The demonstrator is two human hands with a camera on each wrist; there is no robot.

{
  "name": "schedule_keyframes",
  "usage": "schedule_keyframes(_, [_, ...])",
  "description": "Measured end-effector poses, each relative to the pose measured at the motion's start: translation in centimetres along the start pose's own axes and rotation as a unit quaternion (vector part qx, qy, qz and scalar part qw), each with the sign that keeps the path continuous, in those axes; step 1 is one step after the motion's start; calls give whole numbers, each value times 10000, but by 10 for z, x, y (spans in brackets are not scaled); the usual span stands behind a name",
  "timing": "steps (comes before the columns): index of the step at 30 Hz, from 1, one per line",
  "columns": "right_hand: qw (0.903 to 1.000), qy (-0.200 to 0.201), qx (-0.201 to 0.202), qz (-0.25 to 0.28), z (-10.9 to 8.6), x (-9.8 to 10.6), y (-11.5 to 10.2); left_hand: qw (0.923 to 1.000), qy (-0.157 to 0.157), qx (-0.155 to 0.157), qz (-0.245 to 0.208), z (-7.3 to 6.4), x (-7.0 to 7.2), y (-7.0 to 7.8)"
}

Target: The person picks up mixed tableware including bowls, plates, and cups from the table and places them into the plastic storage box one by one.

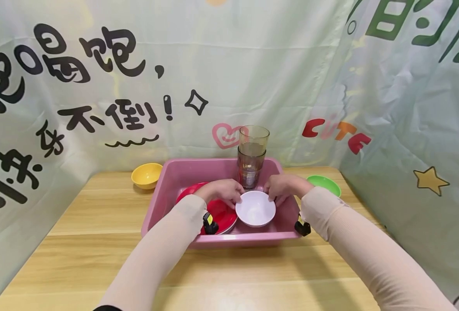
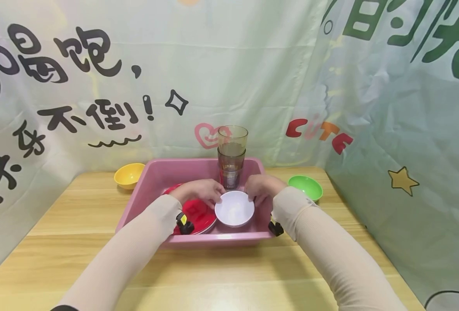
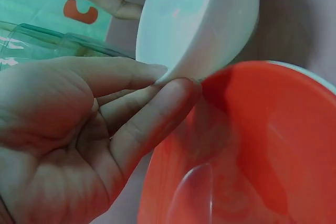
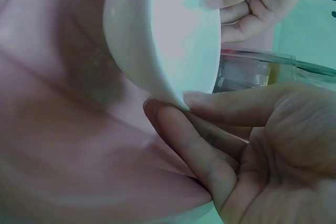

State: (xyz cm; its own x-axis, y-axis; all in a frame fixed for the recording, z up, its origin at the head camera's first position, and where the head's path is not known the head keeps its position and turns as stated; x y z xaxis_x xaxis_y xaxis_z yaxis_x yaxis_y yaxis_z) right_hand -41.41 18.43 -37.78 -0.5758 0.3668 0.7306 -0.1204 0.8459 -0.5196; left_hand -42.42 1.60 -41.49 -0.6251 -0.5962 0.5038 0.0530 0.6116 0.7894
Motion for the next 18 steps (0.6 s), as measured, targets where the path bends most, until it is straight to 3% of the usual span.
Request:
schedule_keyframes(5, [9977,-2,-64,-675,3,-3,-1,9999,-111,-25,100,3,-4,-4])
schedule_keyframes(11, [9952,276,-729,-591,-3,-6,-6,9986,-269,-27,448,2,-6,-4])
schedule_keyframes(18, [9903,256,-832,-1084,-5,-7,-10,9981,-205,-67,580,2,-3,1])
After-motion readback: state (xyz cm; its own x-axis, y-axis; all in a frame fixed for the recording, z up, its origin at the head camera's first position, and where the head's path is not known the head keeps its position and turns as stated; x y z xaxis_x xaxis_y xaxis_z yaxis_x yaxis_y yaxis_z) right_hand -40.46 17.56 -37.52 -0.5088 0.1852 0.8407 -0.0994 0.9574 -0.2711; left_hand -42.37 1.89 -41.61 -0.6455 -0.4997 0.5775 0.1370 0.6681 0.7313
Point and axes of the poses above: each hand's wrist, its own z-axis towards the middle knuckle, its own x-axis out of the back of the hand, y = z × x, the point moved 4 cm from there along z, towards the middle knuckle, and after that the axes turned 4 degrees about y, right-handed, at the moved point
